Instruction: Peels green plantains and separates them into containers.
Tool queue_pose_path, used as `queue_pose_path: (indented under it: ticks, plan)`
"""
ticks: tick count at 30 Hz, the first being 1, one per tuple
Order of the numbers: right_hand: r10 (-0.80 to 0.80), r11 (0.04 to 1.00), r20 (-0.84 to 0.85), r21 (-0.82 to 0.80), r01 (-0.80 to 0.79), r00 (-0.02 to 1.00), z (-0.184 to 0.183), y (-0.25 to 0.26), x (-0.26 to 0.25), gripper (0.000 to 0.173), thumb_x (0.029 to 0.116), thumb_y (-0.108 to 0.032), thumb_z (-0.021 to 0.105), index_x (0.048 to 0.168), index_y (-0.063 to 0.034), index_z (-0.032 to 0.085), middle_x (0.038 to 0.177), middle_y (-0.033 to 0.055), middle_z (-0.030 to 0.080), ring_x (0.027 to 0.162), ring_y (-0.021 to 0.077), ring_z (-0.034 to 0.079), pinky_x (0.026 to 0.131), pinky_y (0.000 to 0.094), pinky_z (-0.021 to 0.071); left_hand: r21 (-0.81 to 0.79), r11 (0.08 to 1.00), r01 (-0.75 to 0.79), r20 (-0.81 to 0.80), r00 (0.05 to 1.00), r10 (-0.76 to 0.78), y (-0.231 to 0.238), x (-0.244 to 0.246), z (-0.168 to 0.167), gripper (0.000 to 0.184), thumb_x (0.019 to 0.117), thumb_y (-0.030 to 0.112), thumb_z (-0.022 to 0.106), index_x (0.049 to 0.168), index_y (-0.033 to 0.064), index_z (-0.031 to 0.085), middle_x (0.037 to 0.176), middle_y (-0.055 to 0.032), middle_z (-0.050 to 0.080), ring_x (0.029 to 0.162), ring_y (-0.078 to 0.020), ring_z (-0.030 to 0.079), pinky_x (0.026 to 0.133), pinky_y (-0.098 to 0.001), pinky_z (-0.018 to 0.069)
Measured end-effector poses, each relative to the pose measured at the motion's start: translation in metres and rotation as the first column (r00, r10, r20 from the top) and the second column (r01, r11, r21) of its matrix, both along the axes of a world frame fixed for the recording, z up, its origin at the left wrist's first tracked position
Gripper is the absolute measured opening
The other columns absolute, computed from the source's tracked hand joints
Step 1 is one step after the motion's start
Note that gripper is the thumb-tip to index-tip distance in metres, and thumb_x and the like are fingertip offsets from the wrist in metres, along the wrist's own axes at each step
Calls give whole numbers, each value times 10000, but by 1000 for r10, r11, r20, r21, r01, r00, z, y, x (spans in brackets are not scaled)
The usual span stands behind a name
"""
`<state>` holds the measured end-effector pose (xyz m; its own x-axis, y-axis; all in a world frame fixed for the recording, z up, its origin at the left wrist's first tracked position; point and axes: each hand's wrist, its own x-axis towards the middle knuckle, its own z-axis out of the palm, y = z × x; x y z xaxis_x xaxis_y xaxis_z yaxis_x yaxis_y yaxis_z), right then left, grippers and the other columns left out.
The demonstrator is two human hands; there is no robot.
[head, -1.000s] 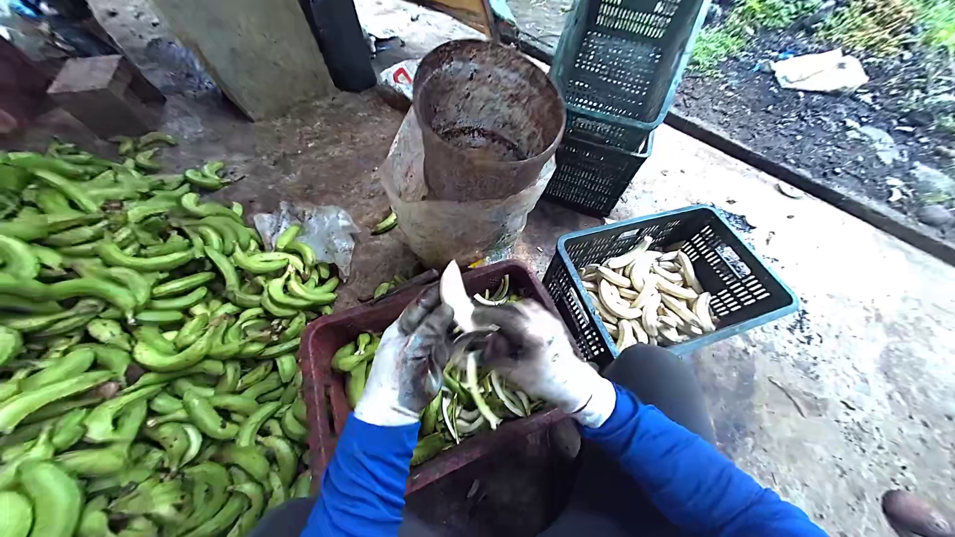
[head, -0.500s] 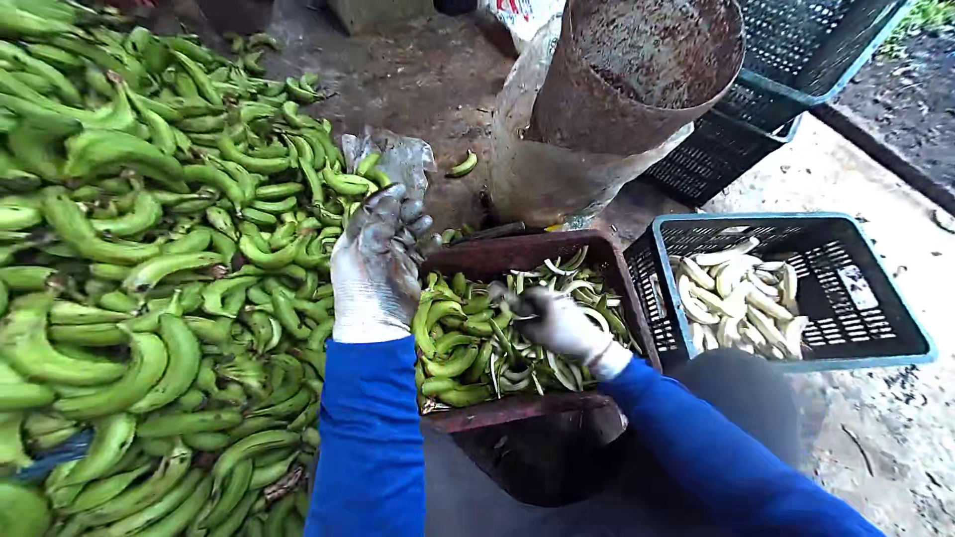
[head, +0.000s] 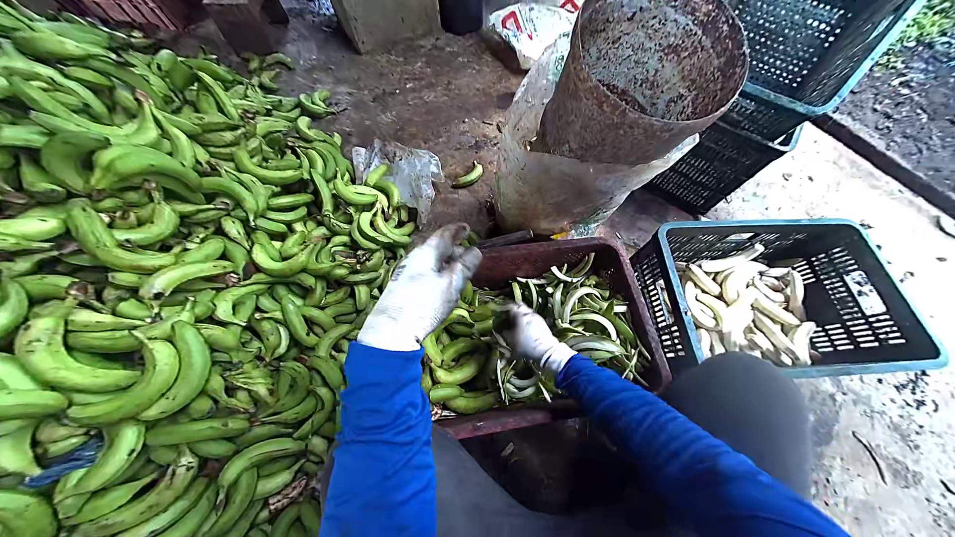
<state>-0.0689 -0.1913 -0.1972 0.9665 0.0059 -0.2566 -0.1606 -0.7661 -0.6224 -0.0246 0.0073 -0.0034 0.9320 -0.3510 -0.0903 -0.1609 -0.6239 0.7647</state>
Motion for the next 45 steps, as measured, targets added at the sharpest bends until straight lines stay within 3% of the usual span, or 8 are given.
queue_pose_path:
  ticks: [4, 8, 12, 16, 25, 32, 37, 45]
  plan:
    - [-241, 843, 71, 509, 173, 968, 85, -47, -14, 360, 979, -272, 703, 1297, -128, 614, 943, 84, 707, 720, 197, 664, 646, 409, 581, 305, 928, 214, -19, 976, -218, -28, -7, -17, 771, 886, 566, 726, 1525, 223, 464, 1438, -139, 572, 1289, -358, 574, 1055, -652, 455]
    - [-238, 744, 115, 660, 105, 964, 170, -70, -41, 330, 990, -329, 696, 1262, -156, 628, 857, 96, 700, 584, 197, 622, 471, 330, 510, 219, 934, 284, -11, 957, -288, -71, -26, -29, 835, 860, 485, 791, 1554, 230, 404, 1403, -96, 606, 1236, -276, 620, 1036, -576, 504]
    - [-248, 800, -2, 563, 206, 969, 178, -113, -58, 483, 961, -376, 712, 1369, -192, 529, 903, 90, 659, 625, 205, 617, 525, 371, 543, -40, 994, 106, -34, 994, -107, -88, -30, -30, 542, 956, 436, 694, 1414, 189, 540, 1122, -73, 705, 924, -206, 711, 843, -505, 606]
    - [-143, 990, -271, -58, 132, 952, 122, -151, -72, 309, 926, -351, 648, 1037, -64, 679, 913, 178, 678, 836, 344, 668, 751, 619, 526, -191, 979, -73, -9, 997, 73, -84, -21, -33, 568, 971, 436, 686, 1435, 164, 505, 1152, -65, 692, 918, -172, 723, 824, -452, 636]
    - [-167, 891, 136, 445, 90, 976, 127, -117, -74, 350, 1045, -443, 524, 1166, -133, 636, 790, 32, 671, 645, 154, 668, 607, 380, 599, -347, 934, -80, 41, 994, 101, -94, -30, -34, 594, 954, 357, 726, 1469, 185, 485, 1227, -24, 687, 1027, -134, 712, 885, -397, 634]
    - [-71, 917, 118, 398, 19, 990, 126, -92, -75, 378, 1050, -489, 489, 1043, -141, 637, 738, 7, 603, 650, 134, 619, 618, 375, 547, -271, 961, -56, 129, 987, 94, -105, -39, -36, 582, 945, 347, 732, 1449, 156, 512, 1210, -15, 688, 1006, -88, 687, 885, -340, 598]
    - [-68, 989, -114, 123, 82, 991, 95, -103, -66, 500, 990, -593, 476, 1070, -135, 659, 895, 103, 671, 867, 288, 673, 778, 597, 522, -562, 822, -92, 43, 989, 140, -100, -37, -30, 517, 986, 344, 681, 1427, 135, 510, 1156, -62, 705, 916, -191, 722, 761, -391, 639]
    - [43, 987, 515, 112, -117, 856, 127, -82, -83, 517, 1027, -537, 512, 1357, -158, 633, 1112, 58, 680, 982, 169, 664, 848, 434, 578, -718, 588, -373, -413, 908, 72, -95, -37, -34, 470, 1092, 494, 356, 1321, 196, 637, 1035, -56, 704, 834, -158, 670, 710, -362, 590]
